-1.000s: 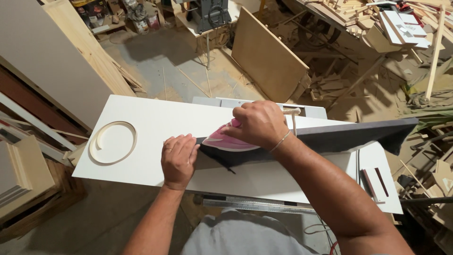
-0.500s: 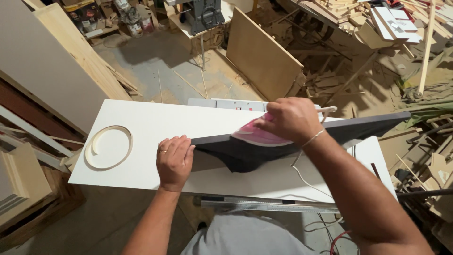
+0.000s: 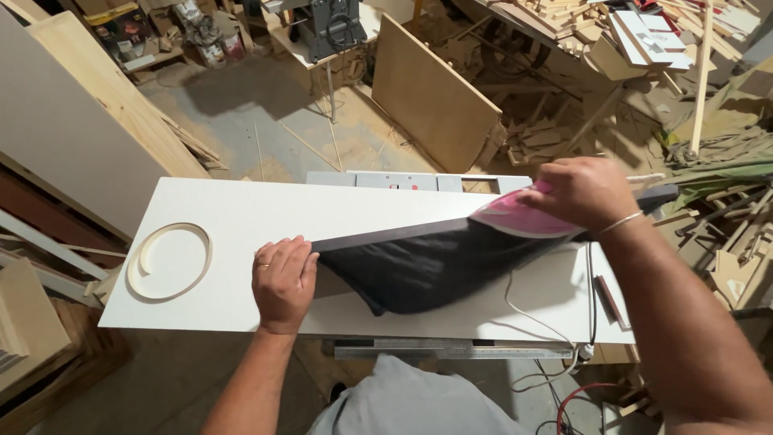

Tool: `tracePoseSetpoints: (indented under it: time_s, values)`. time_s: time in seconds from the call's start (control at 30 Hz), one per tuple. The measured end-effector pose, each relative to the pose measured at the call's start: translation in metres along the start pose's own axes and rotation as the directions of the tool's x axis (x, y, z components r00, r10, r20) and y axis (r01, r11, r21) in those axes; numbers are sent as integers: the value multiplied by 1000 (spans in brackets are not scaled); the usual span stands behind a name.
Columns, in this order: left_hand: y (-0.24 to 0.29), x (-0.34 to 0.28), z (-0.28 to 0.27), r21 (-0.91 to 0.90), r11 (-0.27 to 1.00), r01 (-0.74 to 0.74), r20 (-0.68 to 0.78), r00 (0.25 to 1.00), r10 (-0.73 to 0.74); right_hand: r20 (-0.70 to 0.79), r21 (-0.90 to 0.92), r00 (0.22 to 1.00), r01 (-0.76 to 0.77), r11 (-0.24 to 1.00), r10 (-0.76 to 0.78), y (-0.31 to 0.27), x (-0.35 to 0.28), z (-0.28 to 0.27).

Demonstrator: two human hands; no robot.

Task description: Applying heat-activated edge banding to a wooden board using a hand iron

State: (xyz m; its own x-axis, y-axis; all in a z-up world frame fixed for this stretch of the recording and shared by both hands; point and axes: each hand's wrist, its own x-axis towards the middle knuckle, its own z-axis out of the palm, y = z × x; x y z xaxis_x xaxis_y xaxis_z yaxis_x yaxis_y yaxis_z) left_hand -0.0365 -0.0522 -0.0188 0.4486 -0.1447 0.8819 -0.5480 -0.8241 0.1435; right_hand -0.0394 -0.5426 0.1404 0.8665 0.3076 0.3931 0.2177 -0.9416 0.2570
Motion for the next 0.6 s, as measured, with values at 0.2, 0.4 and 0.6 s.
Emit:
tracePoseSetpoints:
  time_s: [0.2,0.4,0.6]
  values:
    - [10,13,-16,-62,998,-7,65,998,11,258,-129,964,-28,991,61,32,-1,-17]
    - [11,14,-16,-76,997,-4,42,999,8,299,-91,937,-159,983,179,24,-2,-12]
    - [1,-3,-1,-5,1000,12,18,1000,-12,10,-35,1000,-27,999,28,-21,7,-3]
